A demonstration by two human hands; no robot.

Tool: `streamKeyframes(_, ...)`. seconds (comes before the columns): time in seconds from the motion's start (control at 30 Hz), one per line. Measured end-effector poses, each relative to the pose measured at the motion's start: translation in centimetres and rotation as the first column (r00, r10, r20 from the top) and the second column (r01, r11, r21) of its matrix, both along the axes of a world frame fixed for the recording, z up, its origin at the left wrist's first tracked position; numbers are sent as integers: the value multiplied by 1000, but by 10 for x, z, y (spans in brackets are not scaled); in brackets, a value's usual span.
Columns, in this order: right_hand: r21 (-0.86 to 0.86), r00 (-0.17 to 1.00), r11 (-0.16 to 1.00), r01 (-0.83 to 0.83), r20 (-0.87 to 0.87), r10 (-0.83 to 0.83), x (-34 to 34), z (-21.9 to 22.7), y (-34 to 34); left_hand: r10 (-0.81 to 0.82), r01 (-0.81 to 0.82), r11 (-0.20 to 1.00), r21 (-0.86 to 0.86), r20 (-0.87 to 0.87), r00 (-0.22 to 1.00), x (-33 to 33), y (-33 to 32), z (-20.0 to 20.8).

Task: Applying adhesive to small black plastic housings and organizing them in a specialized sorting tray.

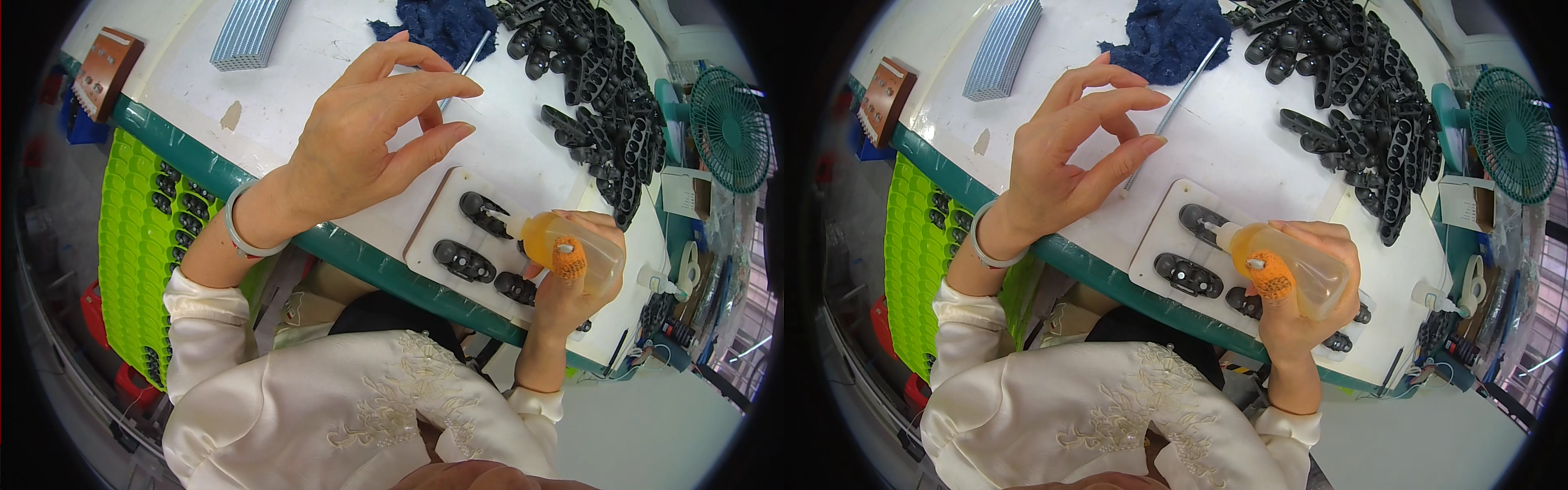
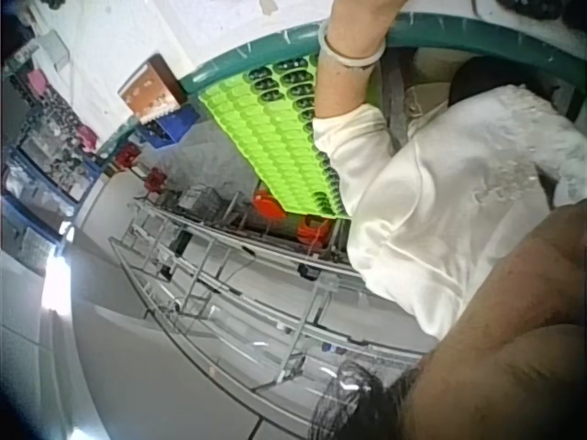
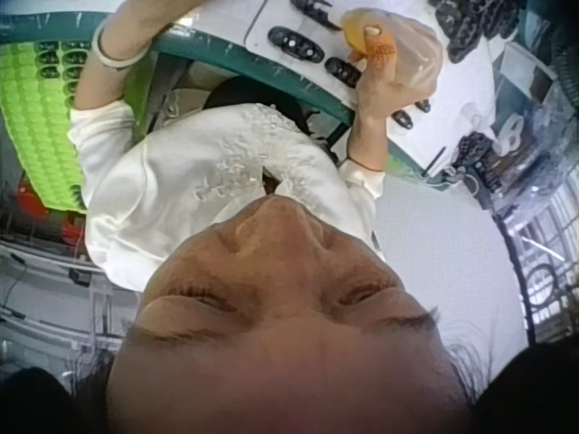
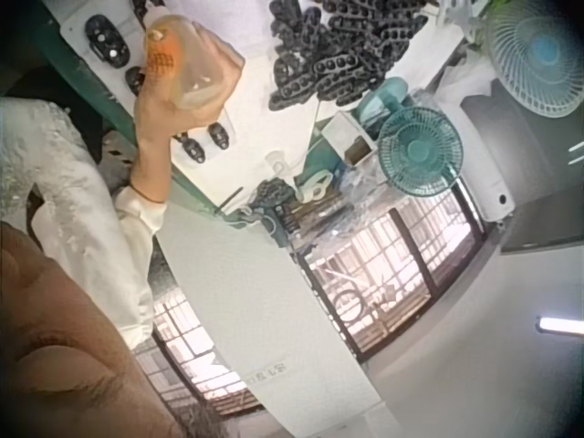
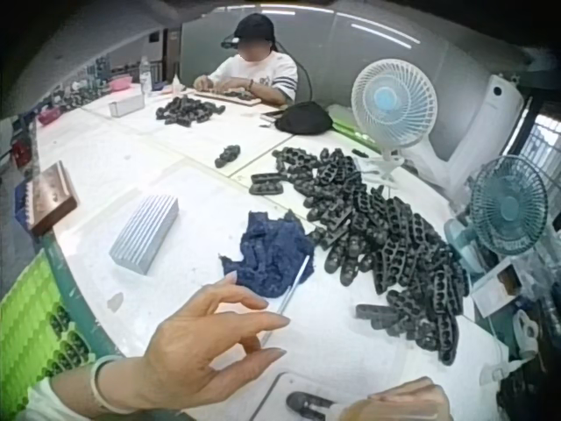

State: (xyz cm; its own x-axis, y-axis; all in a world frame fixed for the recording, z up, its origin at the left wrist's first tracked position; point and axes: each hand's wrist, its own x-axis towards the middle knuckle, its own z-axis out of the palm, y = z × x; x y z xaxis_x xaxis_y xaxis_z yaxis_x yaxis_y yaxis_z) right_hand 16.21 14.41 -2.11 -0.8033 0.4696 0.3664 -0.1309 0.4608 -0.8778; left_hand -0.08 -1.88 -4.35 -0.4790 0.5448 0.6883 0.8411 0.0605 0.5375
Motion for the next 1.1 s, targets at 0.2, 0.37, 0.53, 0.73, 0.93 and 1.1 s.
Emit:
streamKeyframes(0.2,140,1000,990,-27,-8,28,0,-4,6,-9,10,999,-34,30,1000,0,0,1)
streamKeyframes(0.37,77,999,996,34,-44,-31,11,-2,9,33,-35,998,-44,-40,999,-2,2,2)
streamKeyframes(0.53,192,999,981,17,-45,-9,9,-7,15,64,-71,996,-57,-120,991,-4,2,1)
streamKeyframes(0.73,155,1000,988,-19,15,17,7,-6,11,66,-78,993,-93,-127,990,-2,2,2)
streamKeyframes(0.93,159,1000,987,-3,27,-1,12,-4,12,66,-77,993,-85,-132,989,-3,4,4)
streamKeyframes(1.1,227,999,974,15,-35,-8,35,-6,20,77,-91,989,-115,-126,989,-2,3,5)
